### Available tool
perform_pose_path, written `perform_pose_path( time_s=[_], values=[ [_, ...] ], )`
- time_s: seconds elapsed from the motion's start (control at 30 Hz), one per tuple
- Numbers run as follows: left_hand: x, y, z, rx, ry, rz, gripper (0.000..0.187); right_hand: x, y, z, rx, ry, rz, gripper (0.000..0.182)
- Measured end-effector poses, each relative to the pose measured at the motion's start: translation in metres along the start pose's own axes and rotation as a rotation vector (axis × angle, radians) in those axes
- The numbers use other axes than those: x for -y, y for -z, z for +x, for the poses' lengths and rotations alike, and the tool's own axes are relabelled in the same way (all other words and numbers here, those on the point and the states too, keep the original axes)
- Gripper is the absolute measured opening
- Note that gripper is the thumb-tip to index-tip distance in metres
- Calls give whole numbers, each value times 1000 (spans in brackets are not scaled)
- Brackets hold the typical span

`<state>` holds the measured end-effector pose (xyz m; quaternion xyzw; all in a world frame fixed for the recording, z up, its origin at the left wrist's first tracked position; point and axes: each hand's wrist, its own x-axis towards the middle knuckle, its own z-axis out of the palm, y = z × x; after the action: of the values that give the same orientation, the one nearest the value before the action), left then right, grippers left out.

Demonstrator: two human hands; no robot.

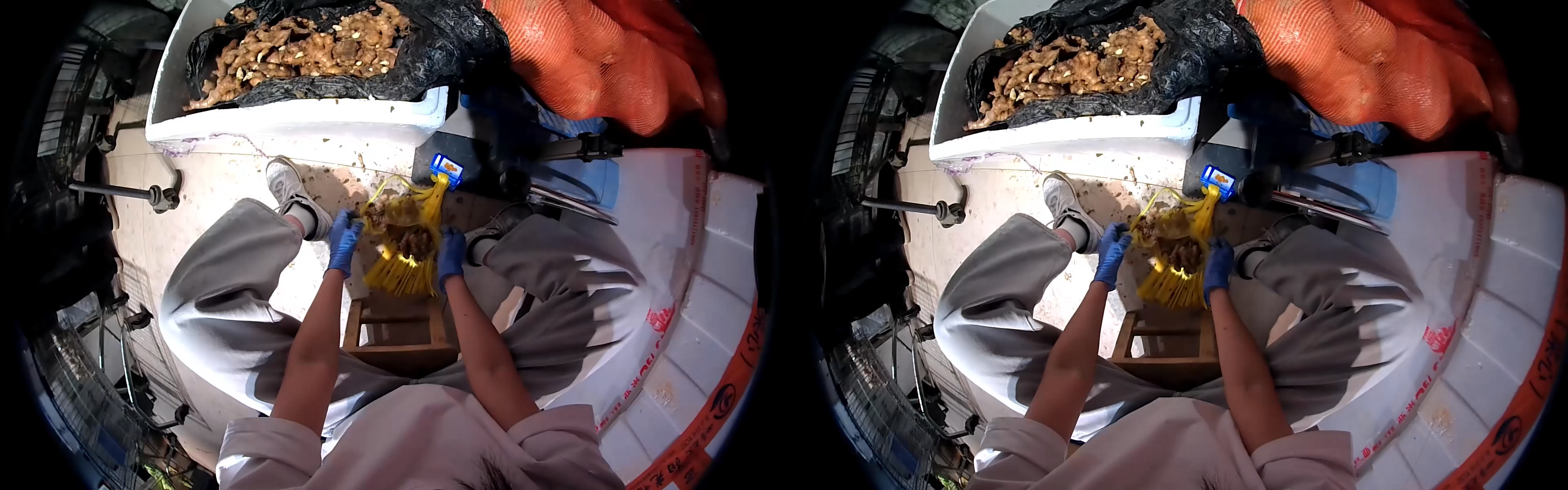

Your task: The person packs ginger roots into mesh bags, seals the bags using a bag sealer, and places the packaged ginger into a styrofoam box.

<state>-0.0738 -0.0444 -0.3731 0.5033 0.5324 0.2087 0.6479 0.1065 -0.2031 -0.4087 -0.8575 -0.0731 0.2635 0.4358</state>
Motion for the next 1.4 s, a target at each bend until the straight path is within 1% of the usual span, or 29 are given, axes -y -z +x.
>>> perform_pose_path(
  time_s=[0.07, 0.1, 0.13, 0.17, 0.23, 0.27, 0.37, 0.47, 0.5, 0.53, 0.57, 0.6, 0.63, 0.67, 0.7, 0.77, 0.8, 0.83, 0.9, 0.93, 0.97, 1.03, 1.07, 1.1, 1.13, 1.17, 1.23, 1.33, 1.4],
  values=[
    [-6, -5, -11, 11, -163, 681, 23, 24, 4, -6, 41, -8, -73, 20],
    [-6, -7, -15, 19, -243, 1021, 32, 31, 4, -6, 30, 145, -284, 22],
    [-4, -9, -19, 2, -250, 979, 33, 46, 7, -8, 18, 299, -496, 25],
    [1, -9, -19, 1, -245, 977, 33, 61, 9, -10, 22, 299, -500, 25],
    [14, -10, -16, -53, -305, 925, 24, 108, 7, -21, 10, 653, -576, 29],
    [16, -11, -17, -54, -301, 925, 24, 105, -1, -18, 15, 652, -577, 29],
    [14, -11, -15, -216, -143, 537, 14, 96, -24, -5, 138, 922, -726, 28],
    [27, -7, -12, -121, -116, 312, 11, 98, -33, 12, 260, 855, -1049, 11],
    [18, -12, -16, -177, 101, -64, 12, 92, -39, 21, 263, 855, -1047, 11],
    [17, -15, -18, -227, 318, -444, 13, 83, -43, 31, 174, 752, -895, 8],
    [24, -14, -17, -228, 320, -447, 13, 73, -44, 41, 87, 649, -746, 6],
    [45, -11, -12, -344, 342, -624, 13, 70, -37, 47, -185, 753, -274, 9],
    [61, -5, -9, -461, 365, -801, 13, 65, -30, 53, -184, 755, -280, 9],
    [69, 4, -10, -450, 401, -875, 14, 59, -24, 62, -189, 472, -158, 10],
    [68, 8, -9, -447, 402, -878, 14, 55, -17, 68, -193, 190, -34, 11],
    [64, 13, -7, -401, 501, -890, 16, 46, -12, 72, -152, 299, -159, 13],
    [60, 8, -6, -414, 366, -866, 14, 60, -9, 63, 48, 95, 149, 14],
    [60, 2, -6, -415, 364, -867, 14, 64, -9, 58, 248, -114, 455, 15],
    [59, -6, -6, -770, 220, -464, 13, 52, -17, 55, 307, -97, 550, 17],
    [69, -3, -4, -832, 277, -36, 17, 38, -24, 56, 367, -81, 644, 20],
    [57, -8, -11, -833, 274, -35, 17, 21, -31, 60, 368, -80, 647, 20],
    [19, -29, -34, -821, -42, 590, 21, -6, -43, 68, 293, -131, 285, 18],
    [15, -36, -38, -659, -18, 550, 28, 12, -40, 59, 296, -131, 288, 18],
    [17, -43, -40, -662, -18, 552, 28, 47, -31, 43, 302, -1, -20, 22],
    [20, -51, -42, -420, 104, 428, 31, 72, -25, 32, 302, 129, -329, 26],
    [26, -58, -43, -176, 224, 300, 33, 80, -22, 28, 302, 126, -332, 26],
    [53, -71, -38, -189, 245, 279, 35, 83, -19, 26, 515, 300, -804, 30],
    [60, -76, -36, -228, 205, 204, 39, 78, -17, 31, 679, 386, -756, 28],
    [48, -77, -34, -251, 147, 148, 39, 78, -16, 35, 662, 429, -760, 26]
  ],
)
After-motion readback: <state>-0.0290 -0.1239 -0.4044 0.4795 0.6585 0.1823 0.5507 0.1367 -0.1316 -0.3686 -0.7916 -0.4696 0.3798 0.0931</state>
